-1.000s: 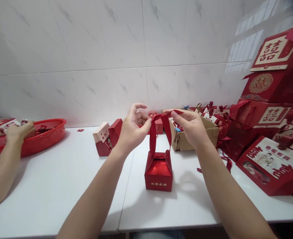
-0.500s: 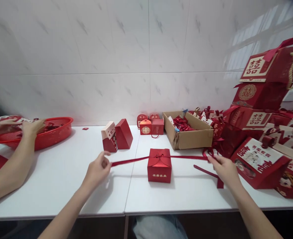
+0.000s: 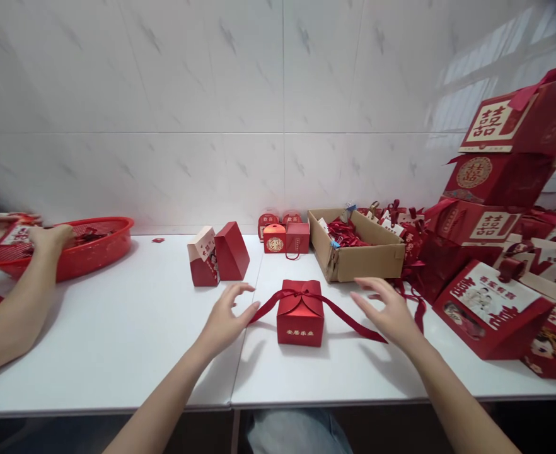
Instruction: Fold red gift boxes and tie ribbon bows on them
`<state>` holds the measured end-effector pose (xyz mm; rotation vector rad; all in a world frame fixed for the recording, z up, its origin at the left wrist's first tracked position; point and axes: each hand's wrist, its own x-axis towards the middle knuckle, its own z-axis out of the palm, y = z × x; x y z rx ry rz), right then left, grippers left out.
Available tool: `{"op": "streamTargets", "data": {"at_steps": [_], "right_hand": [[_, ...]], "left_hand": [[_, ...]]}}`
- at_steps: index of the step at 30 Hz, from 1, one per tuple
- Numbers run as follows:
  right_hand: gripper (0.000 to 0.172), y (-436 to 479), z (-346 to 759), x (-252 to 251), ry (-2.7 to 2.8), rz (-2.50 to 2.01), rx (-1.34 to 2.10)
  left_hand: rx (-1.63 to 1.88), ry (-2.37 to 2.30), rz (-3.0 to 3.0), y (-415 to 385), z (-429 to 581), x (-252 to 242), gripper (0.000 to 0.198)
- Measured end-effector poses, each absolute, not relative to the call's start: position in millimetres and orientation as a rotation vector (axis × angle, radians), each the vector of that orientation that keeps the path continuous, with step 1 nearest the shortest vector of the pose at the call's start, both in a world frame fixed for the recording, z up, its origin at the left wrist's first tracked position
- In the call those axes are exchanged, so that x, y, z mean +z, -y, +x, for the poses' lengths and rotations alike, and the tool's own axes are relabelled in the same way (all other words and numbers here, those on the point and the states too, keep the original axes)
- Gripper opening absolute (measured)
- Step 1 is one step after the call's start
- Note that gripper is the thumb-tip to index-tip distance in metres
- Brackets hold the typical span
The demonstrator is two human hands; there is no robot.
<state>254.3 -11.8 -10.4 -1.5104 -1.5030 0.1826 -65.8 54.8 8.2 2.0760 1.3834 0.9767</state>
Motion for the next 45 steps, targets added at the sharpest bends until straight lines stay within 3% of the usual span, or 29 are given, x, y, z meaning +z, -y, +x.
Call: {"op": "streamTargets", "data": {"at_steps": [4, 7, 14, 18, 20, 22, 25, 33, 45], "right_hand": [[0.071, -7, 218, 10, 1.844, -1.347, 0.617], [0.079, -22, 210, 8, 1.897, -1.291, 0.801], [0.063, -43, 217, 13, 2.025, -1.179, 0.833], [0.077, -48, 223, 8, 2.047, -1.139, 0.883], [0.079, -49, 224, 1, 1.931, -1.182, 0.893], [0.068, -49, 225, -3, 1.794, -1.279, 0.882], [0.046, -46, 226, -1, 1.707, -1.435, 0.836], [0.048, -43, 227, 2, 1.684, -1.295, 1.234], [0.046, -43, 238, 9, 1.706, -1.209, 1.224]], "left_hand": [[0.846, -1.065, 1.842, -59, -25, 22, 0.042], [0.767, -1.008, 1.682, -67, -10, 21, 0.042], [0.599, -0.843, 1.552, -82, -2, 13, 0.044], [0.484, -0.861, 1.621, -92, 0, 17, 0.057], [0.566, -0.910, 1.689, -97, -3, 15, 0.050], [0.731, -0.983, 1.741, -102, -7, 8, 0.040], [0.898, -1.093, 1.737, -107, -11, -4, 0.047], [0.640, -0.969, 1.558, -102, -8, -1, 0.047], [0.728, -0.912, 1.603, -110, -25, 11, 0.052]]}}
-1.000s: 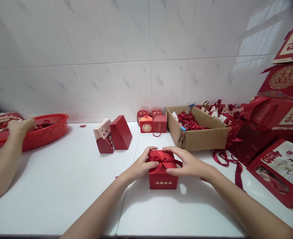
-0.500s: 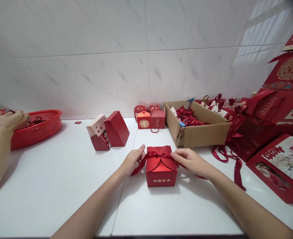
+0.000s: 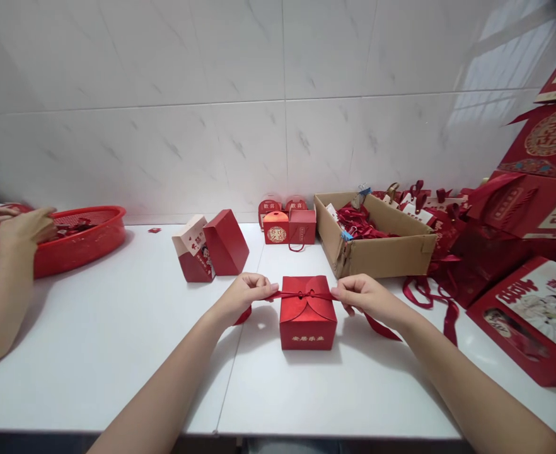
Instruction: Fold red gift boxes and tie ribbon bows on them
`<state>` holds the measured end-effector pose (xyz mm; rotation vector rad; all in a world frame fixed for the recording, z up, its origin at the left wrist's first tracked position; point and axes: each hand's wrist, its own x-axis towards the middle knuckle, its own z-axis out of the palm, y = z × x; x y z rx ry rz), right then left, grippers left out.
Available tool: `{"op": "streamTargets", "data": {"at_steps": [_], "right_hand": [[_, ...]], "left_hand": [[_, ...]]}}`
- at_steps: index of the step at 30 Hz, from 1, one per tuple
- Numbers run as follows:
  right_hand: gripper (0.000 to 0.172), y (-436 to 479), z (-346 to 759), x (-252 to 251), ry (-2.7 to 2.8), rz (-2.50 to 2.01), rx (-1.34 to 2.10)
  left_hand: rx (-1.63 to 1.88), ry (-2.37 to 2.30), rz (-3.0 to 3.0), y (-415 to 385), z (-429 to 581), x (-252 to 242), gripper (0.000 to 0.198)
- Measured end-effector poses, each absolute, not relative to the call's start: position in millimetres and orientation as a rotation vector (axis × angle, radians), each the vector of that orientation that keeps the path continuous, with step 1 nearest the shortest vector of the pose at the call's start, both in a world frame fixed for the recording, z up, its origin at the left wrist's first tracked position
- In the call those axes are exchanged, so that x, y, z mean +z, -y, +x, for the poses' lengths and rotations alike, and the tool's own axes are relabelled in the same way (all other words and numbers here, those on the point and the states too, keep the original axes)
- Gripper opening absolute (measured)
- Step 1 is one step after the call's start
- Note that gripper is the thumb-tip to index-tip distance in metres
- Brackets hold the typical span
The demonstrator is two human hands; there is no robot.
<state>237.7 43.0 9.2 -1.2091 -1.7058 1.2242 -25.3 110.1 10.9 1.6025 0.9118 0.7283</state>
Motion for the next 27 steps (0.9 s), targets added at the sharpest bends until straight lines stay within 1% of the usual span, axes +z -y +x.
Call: {"op": "streamTargets", "data": {"at_steps": [7, 12, 16, 20, 24, 27], "right_hand": [[0.045, -44, 240, 8, 1.740, -1.219, 1.353], [0.033, -44, 245, 6, 1.663, -1.220, 1.464], [0.032, -41, 246, 10, 1.661, -1.122, 1.516], [0.034, -38, 248, 13, 1.623, -1.039, 1.437], [0.026, -36, 249, 15, 1.543, -0.932, 1.401], [0.025, -35, 246, 18, 1.516, -0.853, 1.387]], "left_hand": [[0.746, -0.849, 1.460, -111, -27, 4, 0.052], [0.758, -0.782, 1.339, -109, -27, 3, 0.050], [0.726, -0.747, 1.311, -104, -23, 4, 0.055], [0.702, -0.738, 1.287, -101, -15, -1, 0.058], [0.705, -0.730, 1.345, -97, -5, -10, 0.056], [0.708, -0.739, 1.460, -92, 0, -12, 0.057]]}}
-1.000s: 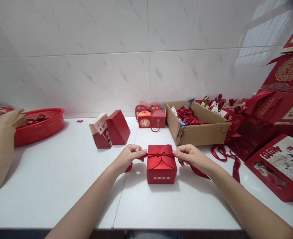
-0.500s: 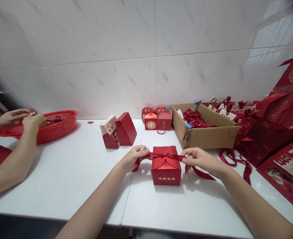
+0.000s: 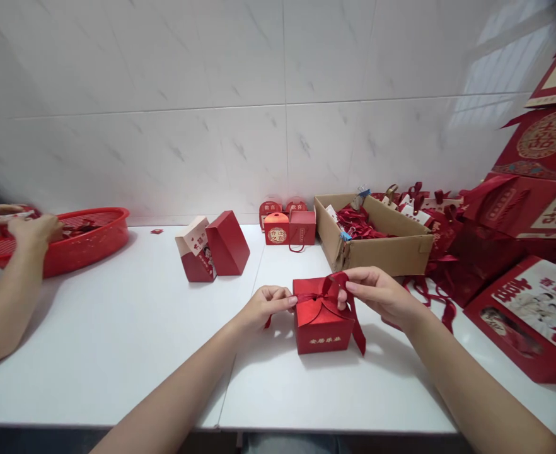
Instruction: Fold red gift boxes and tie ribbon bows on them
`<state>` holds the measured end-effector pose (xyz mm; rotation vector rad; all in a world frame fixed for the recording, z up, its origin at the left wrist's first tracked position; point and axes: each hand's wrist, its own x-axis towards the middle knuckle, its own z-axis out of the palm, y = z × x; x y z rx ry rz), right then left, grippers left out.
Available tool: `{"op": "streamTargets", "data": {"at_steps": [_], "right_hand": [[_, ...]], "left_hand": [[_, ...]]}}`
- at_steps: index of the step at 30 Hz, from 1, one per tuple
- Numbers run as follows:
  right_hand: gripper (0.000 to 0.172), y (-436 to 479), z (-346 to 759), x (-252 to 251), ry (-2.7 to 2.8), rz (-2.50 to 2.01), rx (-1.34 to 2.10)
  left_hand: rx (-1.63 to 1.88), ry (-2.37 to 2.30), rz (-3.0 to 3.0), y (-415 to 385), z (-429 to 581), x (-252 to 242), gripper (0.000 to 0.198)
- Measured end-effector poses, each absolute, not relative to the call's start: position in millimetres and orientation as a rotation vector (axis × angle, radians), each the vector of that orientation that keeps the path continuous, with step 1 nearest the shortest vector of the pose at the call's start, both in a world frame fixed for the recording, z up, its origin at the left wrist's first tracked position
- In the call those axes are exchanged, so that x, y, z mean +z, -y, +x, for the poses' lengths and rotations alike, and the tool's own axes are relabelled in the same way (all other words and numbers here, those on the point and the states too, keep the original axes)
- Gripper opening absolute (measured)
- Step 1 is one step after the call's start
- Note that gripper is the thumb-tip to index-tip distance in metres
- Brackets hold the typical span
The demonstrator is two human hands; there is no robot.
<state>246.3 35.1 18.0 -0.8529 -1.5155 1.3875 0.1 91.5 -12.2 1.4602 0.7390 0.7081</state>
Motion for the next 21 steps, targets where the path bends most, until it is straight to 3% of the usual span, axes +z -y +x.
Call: {"op": "streamTargets", "data": {"at_steps": [2, 7, 11, 21], "right_hand": [[0.024, -35, 244, 20, 1.475, -0.850, 1.377], [0.027, -34, 241, 20, 1.396, -0.920, 1.325], [0.025, -33, 242, 20, 1.426, -0.846, 1.319], [0.028, -38, 236, 18, 1.407, -0.786, 1.261]], "left_hand": [[0.721, -0.792, 1.600, -88, 1, -9, 0.054], [1.126, -0.970, 2.018, -83, 7, 20, 0.023], [1.027, -0.867, 2.081, -77, 33, 46, 0.031], [1.017, -0.931, 2.110, -69, 70, 62, 0.025]]}}
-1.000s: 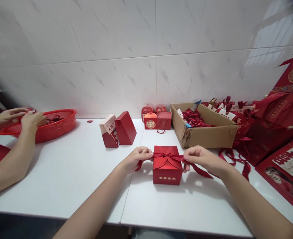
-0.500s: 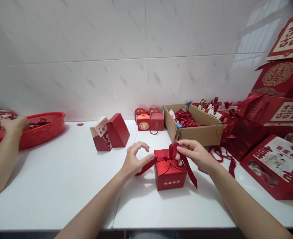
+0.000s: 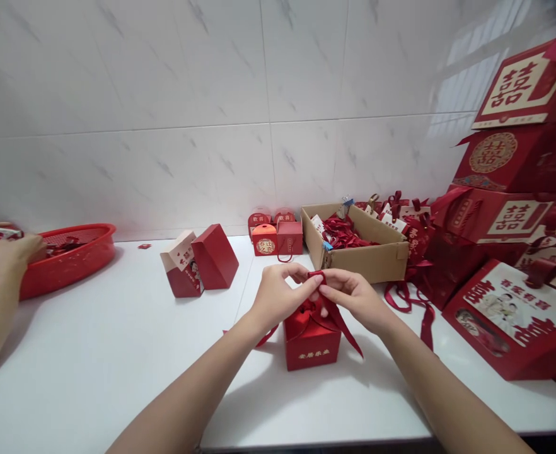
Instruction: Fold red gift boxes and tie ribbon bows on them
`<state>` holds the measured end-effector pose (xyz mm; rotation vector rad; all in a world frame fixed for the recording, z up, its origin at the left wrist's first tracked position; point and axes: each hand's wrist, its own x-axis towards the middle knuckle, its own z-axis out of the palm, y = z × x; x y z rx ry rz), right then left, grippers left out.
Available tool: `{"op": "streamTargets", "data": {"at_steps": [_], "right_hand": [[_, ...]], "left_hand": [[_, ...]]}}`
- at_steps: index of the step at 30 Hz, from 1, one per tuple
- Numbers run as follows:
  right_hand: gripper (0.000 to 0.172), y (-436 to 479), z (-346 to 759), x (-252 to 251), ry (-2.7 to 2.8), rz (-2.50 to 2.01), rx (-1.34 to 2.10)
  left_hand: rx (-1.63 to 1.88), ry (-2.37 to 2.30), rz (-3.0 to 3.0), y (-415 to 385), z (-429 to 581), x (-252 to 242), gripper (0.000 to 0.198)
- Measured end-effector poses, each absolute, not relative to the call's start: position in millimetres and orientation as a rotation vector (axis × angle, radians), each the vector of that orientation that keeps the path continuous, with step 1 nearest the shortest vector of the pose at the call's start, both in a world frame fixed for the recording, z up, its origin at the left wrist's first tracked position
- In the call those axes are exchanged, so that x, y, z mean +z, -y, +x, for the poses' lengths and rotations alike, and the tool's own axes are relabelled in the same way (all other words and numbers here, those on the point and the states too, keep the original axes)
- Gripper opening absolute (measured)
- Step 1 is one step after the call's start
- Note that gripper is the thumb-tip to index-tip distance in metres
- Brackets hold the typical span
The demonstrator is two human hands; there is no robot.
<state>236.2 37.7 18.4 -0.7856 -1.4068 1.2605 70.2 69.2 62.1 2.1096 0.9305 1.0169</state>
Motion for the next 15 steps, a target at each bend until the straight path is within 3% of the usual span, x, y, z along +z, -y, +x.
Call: {"op": "streamTargets", "data": {"at_steps": [9, 15], "right_hand": [[0.045, -37, 236, 19, 1.385, -0.997, 1.340], [0.032, -33, 217, 18, 1.378, -1.103, 1.181]], "left_hand": [[1.275, -0.908, 2.171, -66, 63, 54, 0.010], [1.499, -0.970, 2.446, -67, 65, 43, 0.011]]}}
